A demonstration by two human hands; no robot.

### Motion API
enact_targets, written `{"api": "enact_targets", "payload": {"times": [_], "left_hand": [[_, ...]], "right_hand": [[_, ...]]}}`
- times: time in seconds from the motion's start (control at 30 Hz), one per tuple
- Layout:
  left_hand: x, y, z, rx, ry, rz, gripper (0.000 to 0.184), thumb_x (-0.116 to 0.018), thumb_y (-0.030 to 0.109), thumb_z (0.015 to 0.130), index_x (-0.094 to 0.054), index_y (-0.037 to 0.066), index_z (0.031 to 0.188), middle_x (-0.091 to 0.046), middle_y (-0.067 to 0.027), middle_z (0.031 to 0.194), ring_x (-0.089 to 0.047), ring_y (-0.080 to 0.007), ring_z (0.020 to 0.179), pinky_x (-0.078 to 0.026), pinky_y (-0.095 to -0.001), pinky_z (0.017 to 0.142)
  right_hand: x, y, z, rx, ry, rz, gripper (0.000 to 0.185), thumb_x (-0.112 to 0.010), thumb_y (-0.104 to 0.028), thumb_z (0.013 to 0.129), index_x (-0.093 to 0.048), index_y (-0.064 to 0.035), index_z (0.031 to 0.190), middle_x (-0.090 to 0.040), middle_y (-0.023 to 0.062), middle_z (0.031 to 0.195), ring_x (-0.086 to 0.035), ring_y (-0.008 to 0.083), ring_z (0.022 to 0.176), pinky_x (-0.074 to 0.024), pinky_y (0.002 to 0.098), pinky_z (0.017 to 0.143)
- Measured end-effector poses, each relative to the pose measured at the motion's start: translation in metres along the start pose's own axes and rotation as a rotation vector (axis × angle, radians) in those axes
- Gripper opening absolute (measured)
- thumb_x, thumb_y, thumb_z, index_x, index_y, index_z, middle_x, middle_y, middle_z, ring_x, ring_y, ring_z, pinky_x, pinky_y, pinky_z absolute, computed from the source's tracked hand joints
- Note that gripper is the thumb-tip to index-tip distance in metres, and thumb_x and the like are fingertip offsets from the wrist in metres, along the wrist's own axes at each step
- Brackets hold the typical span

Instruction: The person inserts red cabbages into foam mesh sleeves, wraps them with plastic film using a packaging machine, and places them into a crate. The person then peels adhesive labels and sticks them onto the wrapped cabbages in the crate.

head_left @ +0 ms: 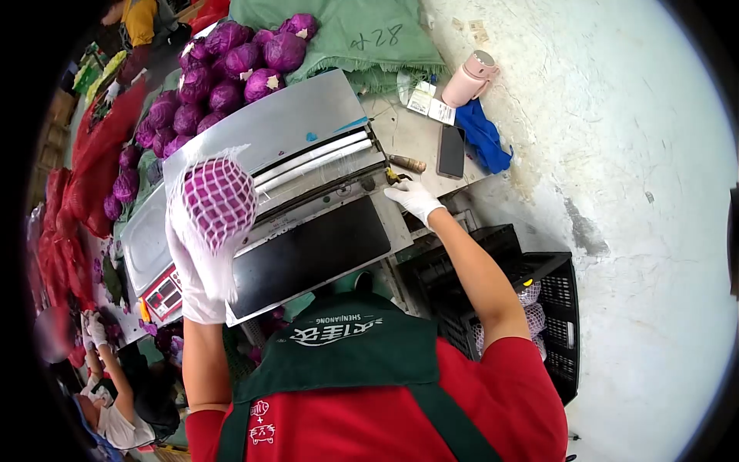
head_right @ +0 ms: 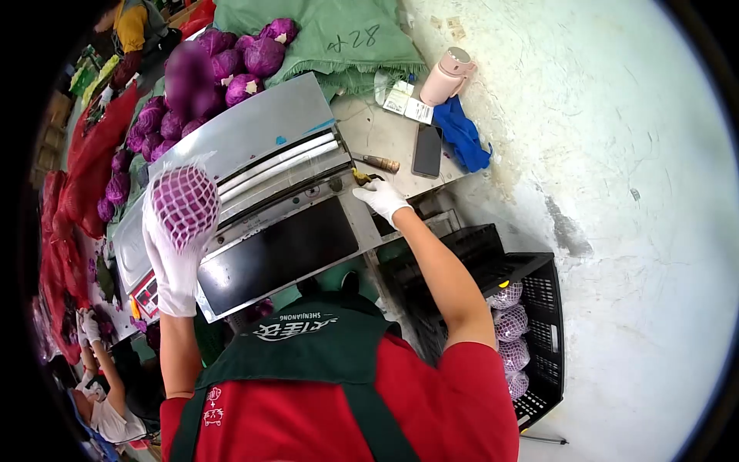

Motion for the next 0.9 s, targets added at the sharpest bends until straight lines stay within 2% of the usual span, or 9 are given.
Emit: {"api": "enact_targets", "payload": {"times": [0.17, 0.27, 0.4, 0.5, 0.53, 0.6, 0.67, 0.77, 0.9], "left_hand": [[0.036, 0.025, 0.071, 0.049, -0.086, -0.029, 0.052, -0.053, 0.039, 0.09, -0.046, 0.008, 0.131, -0.052, -0.0112, 0.129, -0.049, -0.0283, 0.118, -0.039, -0.0457, 0.101], [0.049, 0.038, 0.114, 0.127, -0.136, -0.014, 0.042, -0.058, 0.034, 0.088, -0.054, 0.008, 0.121, -0.059, -0.0083, 0.117, -0.056, -0.0246, 0.108, -0.043, -0.0434, 0.096], [0.03, 0.032, 0.147, 0.166, 0.148, 0.123, 0.039, -0.061, 0.037, 0.087, -0.057, 0.009, 0.113, -0.063, -0.0097, 0.108, -0.06, -0.0239, 0.098, -0.049, -0.0455, 0.087], [0.013, 0.019, 0.153, 0.317, 0.033, 0.105, 0.046, -0.057, 0.047, 0.088, -0.058, 0.008, 0.112, -0.063, -0.011, 0.107, -0.062, -0.0261, 0.097, -0.05, -0.0491, 0.085], [0.028, 0.01, 0.173, 0.332, -0.051, 0.09, 0.049, -0.056, 0.05, 0.088, -0.058, 0.007, 0.112, -0.064, -0.0108, 0.105, -0.063, -0.0262, 0.095, -0.052, -0.049, 0.083], [0.028, 0.007, 0.179, 0.279, 0.02, 0.216, 0.042, -0.058, 0.04, 0.089, -0.057, 0.007, 0.114, -0.064, -0.0104, 0.106, -0.062, -0.0244, 0.094, -0.051, -0.0442, 0.086], [0.03, 0.012, 0.179, 0.271, 0.073, 0.332, 0.046, -0.058, 0.038, 0.089, -0.053, 0.004, 0.119, -0.064, -0.011, 0.106, -0.062, -0.0216, 0.094, -0.051, -0.0405, 0.085], [0.057, 0.011, 0.187, -0.558, 0.441, 1.256, 0.044, -0.055, 0.034, 0.092, -0.052, -0.001, 0.12, -0.063, -0.0096, 0.103, -0.059, -0.0169, 0.097, -0.047, -0.0348, 0.088], [0.07, 0.02, 0.2, -0.11, 0.064, 0.626, 0.034, -0.045, 0.026, 0.098, -0.057, 0.0, 0.117, -0.063, -0.0077, 0.107, -0.057, -0.0147, 0.097, -0.044, -0.0286, 0.089]], "right_hand": [[0.066, -0.038, -0.059, 0.101, -0.15, 0.164, 0.02, -0.06, -0.023, 0.087, -0.057, -0.0051, 0.078, -0.053, -0.0026, 0.071, -0.05, 0.0087, 0.066, -0.041, 0.0247, 0.062], [0.161, -0.003, -0.072, 0.167, 0.039, 0.175, 0.018, -0.055, -0.023, 0.088, -0.061, -0.0064, 0.086, -0.059, 0.0032, 0.072, -0.056, 0.0133, 0.068, -0.0452, 0.0274, 0.062], [0.191, 0.011, -0.095, -0.133, 0.543, -1.165, 0.034, -0.061, -0.038, 0.084, -0.065, -0.0046, 0.089, -0.063, 0.0206, 0.088, -0.06, 0.0362, 0.082, -0.0471, 0.0438, 0.076], [0.161, -0.042, -0.078, -0.386, 0.365, -1.073, 0.036, -0.059, -0.038, 0.085, -0.066, -0.0056, 0.099, -0.061, 0.0216, 0.108, -0.059, 0.0389, 0.093, -0.0463, 0.0453, 0.084], [0.135, -0.087, -0.082, -0.416, 0.583, -1.267, 0.037, -0.056, -0.034, 0.087, -0.063, -0.0052, 0.11, -0.059, 0.02, 0.117, -0.057, 0.0375, 0.102, -0.0434, 0.0449, 0.09], [0.107, -0.124, -0.073, 0.163, 0.983, -1.101, 0.036, -0.055, -0.027, 0.089, -0.059, -0.0036, 0.117, -0.059, 0.0186, 0.118, -0.057, 0.0325, 0.105, -0.043, 0.0379, 0.093], [0.063, -0.164, -0.046, 0.718, 0.704, -0.262, 0.031, -0.057, -0.021, 0.086, -0.062, -0.0021, 0.11, -0.063, 0.0157, 0.1, -0.06, 0.0272, 0.097, -0.046, 0.0421, 0.086], [-0.022, -0.212, -0.022, 0.714, 0.3, -0.232, 0.038, -0.058, -0.018, 0.086, -0.055, -0.0025, 0.12, -0.062, 0.0165, 0.11, -0.059, 0.028, 0.101, -0.0445, 0.0383, 0.09], [-0.097, -0.234, 0.028, 0.559, -0.067, -0.114, 0.052, -0.049, -0.036, 0.093, -0.044, -0.0049, 0.133, -0.056, 0.0211, 0.122, -0.055, 0.0331, 0.111, -0.0414, 0.0373, 0.095]]}}
Point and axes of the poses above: each hand's wrist, its own z-axis towards the middle knuckle, its own x-axis out of the back of the hand, y = z × x, the point moved 1 cm from there along z, towards the middle knuckle
